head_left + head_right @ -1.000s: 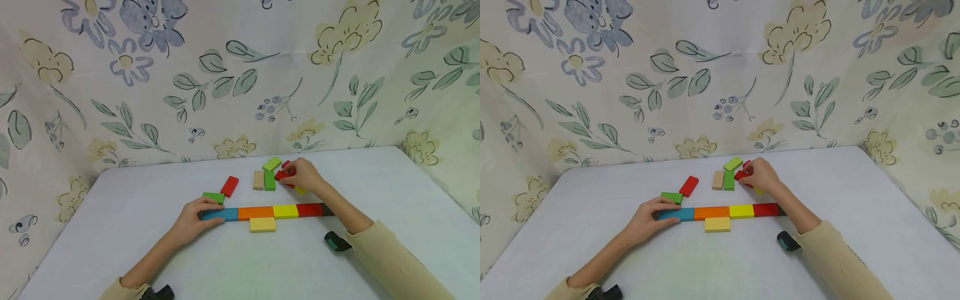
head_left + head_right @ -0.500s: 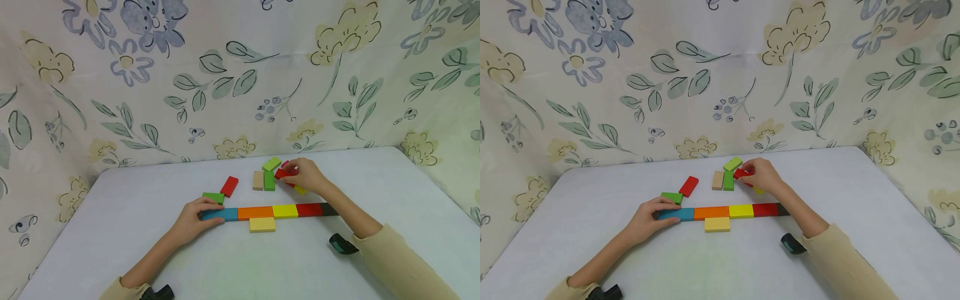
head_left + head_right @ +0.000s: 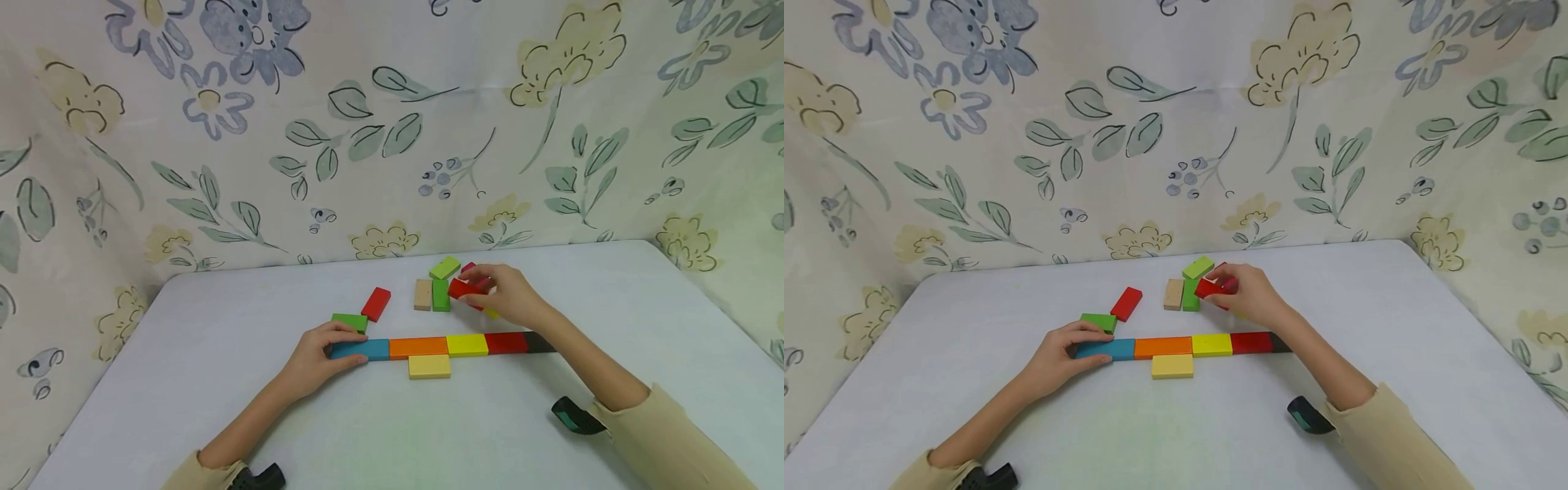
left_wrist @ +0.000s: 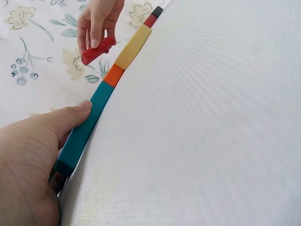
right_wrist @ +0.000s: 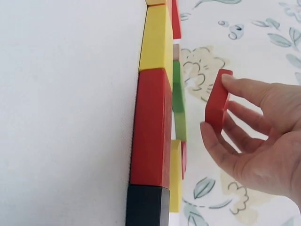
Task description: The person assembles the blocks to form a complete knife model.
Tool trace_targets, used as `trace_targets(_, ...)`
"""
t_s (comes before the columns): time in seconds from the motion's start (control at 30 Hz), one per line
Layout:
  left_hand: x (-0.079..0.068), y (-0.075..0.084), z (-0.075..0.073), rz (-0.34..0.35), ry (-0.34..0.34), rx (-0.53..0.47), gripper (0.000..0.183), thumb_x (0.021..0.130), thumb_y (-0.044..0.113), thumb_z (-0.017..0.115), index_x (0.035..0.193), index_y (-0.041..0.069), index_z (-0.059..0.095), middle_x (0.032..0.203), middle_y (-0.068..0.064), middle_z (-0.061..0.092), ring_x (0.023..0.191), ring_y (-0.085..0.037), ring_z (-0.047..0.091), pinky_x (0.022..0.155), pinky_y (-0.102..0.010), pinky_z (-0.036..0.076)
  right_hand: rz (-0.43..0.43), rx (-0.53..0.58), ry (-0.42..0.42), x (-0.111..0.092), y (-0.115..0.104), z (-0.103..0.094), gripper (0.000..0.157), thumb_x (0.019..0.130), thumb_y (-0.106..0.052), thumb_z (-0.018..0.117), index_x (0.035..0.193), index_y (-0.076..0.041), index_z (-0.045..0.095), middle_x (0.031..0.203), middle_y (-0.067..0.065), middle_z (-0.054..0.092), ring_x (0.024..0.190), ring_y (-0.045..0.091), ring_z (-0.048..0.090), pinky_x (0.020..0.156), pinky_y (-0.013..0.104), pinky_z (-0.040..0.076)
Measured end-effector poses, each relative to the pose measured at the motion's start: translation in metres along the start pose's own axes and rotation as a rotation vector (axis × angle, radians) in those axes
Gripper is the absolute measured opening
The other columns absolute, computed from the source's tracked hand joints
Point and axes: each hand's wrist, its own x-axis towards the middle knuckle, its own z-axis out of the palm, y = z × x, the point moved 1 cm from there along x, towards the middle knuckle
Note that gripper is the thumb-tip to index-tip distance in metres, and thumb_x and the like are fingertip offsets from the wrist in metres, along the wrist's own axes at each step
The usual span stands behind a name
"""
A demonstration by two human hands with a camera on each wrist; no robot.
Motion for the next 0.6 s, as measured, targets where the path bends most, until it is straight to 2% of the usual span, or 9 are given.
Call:
trace_targets(0.23,0.000,0.000,0.000,0.003,0.005,0.002,0.029,0.088,0.017,0.087,0.116,0.010,0.082,0.114,-0.002,0.073,0.108,-0.022,0.063,0.086,-0.019,0.053,-0.053,0.028,0.002,-0.014,-0.011,0.002,0.038,0.094,-0.012,0.080,0.129,-0.002,0.071,0.113,0.015,0.072,0.101,0.029,0.064,0.074,0.026,0.059)
trace_targets(0.43,0.000,0.001,-0.001,-0.007,-0.003,0.005,0.029,0.089,0.017,0.086,0.117,0.010,0.082,0.115,-0.002,0.072,0.111,-0.023,0.063,0.095,-0.022,0.055,-0.120,0.051,-0.011,-0.027,-0.019,0.007,0.035,0.092,-0.011,0.081,0.125,-0.002,0.073,0.113,0.012,0.073,0.099,0.025,0.065,0.076,0.023,0.059)
trace_targets(0.6,0.000,0.001,-0.001,-0.018,-0.007,0.006,0.028,0.090,0.018,0.086,0.117,0.011,0.082,0.116,-0.002,0.072,0.112,-0.023,0.063,0.095,-0.022,0.054,-0.178,0.070,-0.034,-0.036,-0.024,0.016,0.031,0.091,-0.009,0.083,0.120,-0.003,0.075,0.108,0.007,0.073,0.097,0.022,0.065,0.078,0.023,0.059)
